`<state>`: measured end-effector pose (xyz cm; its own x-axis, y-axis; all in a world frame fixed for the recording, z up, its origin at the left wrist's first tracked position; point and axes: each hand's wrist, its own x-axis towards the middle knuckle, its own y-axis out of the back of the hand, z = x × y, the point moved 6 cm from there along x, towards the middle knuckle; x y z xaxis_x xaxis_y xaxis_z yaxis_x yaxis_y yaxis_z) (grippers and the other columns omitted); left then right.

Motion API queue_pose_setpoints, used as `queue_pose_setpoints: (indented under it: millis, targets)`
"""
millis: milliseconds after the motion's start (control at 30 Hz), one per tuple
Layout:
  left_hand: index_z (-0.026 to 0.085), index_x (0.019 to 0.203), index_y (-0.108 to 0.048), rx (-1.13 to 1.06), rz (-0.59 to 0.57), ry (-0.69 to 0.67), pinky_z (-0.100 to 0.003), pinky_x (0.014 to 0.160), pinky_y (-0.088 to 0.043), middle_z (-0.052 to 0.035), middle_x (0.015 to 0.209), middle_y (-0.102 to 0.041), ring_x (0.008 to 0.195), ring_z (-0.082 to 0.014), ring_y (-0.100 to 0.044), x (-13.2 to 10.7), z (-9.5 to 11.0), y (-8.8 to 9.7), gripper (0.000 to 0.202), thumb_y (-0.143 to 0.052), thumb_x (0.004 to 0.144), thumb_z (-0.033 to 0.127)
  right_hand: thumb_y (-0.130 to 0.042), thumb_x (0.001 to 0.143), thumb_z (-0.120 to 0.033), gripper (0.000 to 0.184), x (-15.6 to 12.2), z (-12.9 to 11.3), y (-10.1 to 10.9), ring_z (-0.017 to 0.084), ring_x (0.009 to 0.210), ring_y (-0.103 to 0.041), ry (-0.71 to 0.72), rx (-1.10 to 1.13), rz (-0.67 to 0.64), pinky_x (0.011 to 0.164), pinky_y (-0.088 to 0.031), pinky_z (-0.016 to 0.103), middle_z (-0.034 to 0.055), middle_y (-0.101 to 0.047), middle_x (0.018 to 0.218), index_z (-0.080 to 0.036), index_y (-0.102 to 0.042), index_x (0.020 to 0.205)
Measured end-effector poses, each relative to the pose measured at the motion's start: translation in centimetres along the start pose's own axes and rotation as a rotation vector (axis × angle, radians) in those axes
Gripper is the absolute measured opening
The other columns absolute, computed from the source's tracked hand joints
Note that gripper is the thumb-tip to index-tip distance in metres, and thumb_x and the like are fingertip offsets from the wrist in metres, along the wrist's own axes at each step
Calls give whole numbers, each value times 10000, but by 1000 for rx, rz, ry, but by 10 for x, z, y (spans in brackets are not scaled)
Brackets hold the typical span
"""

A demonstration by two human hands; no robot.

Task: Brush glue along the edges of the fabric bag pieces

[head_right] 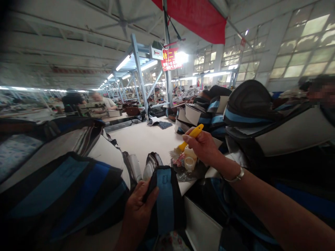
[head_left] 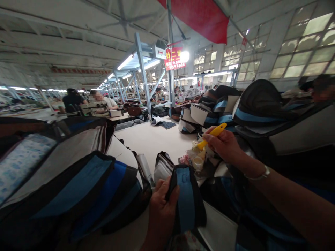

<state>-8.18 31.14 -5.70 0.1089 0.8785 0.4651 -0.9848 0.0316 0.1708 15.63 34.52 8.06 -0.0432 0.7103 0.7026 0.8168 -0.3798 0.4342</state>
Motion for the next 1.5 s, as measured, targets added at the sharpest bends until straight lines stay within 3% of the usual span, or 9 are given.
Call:
queue_pose_setpoints:
  millis: [100,200,300,400,733,900,1000,1167,1500]
  targets:
    - [217,1117,-705,-22,-32,1,-262,804,-493,-37,958,-627,900,-189,-600,-4,4,-6,303,-572,900,383,-572,937,-400,246,-4,-71,-13,101,556,-469,207,74,-125,511,-372,206,-18,-535,690,-182,-599,827]
    - [202,1126,-700,-33,-48,5,-257,806,-486,-40,955,-621,914,-191,-593,-6,7,-8,313,-572,903,381,-531,950,-331,226,-11,-97,-36,98,570,-474,327,-21,-296,539,-365,210,-21,-539,686,-189,-583,782]
    - [194,1150,-692,-56,-69,21,-258,799,-487,-44,961,-618,919,-195,-589,-8,5,-7,334,-558,912,386,-516,937,-306,222,-13,-89,-47,101,558,-459,363,-183,-397,565,-359,222,-23,-532,656,-190,-556,751]
    - [200,1158,-690,-59,-63,13,-251,785,-489,-47,981,-622,949,-202,-582,-9,0,-5,344,-570,903,399,-511,937,-328,253,-11,-81,-40,100,531,-434,359,-275,-360,546,-344,232,-11,-537,662,-185,-547,732]
    - [209,1124,-692,3,-25,-44,-238,809,-492,-25,947,-622,909,-176,-603,-10,-7,2,307,-580,903,390,-519,938,-317,219,-31,-61,-27,127,610,-521,235,-223,-297,611,-390,259,8,-581,706,-177,-583,782]
    - [187,1108,-682,172,25,-209,-225,766,-517,-32,912,-624,837,-152,-631,-14,2,2,263,-559,926,330,-492,961,-329,225,-38,-46,-25,140,648,-543,177,-140,-279,632,-409,262,15,-589,737,-177,-600,835]
    - [178,1194,-637,377,84,-418,-224,751,-529,-43,920,-631,806,-140,-639,-20,11,-7,280,-531,941,235,-508,935,-303,217,-35,-54,-22,140,641,-532,227,-276,-257,640,-393,270,14,-574,711,-169,-591,786]
    - [109,1237,-572,689,101,-715,-285,728,-553,-78,889,-650,788,-179,-634,-29,21,-33,325,-521,917,125,-491,937,-305,204,-32,-86,-19,117,584,-514,235,-175,-290,581,-387,238,-1,-573,693,-173,-585,812]
    - [99,1167,-571,926,127,-828,-288,596,-514,-60,820,-635,711,-186,-624,-38,37,-52,320,-462,880,10,-476,933,-268,220,-27,-105,-24,108,551,-449,357,-506,-408,577,-318,245,-9,-528,630,-157,-552,759]
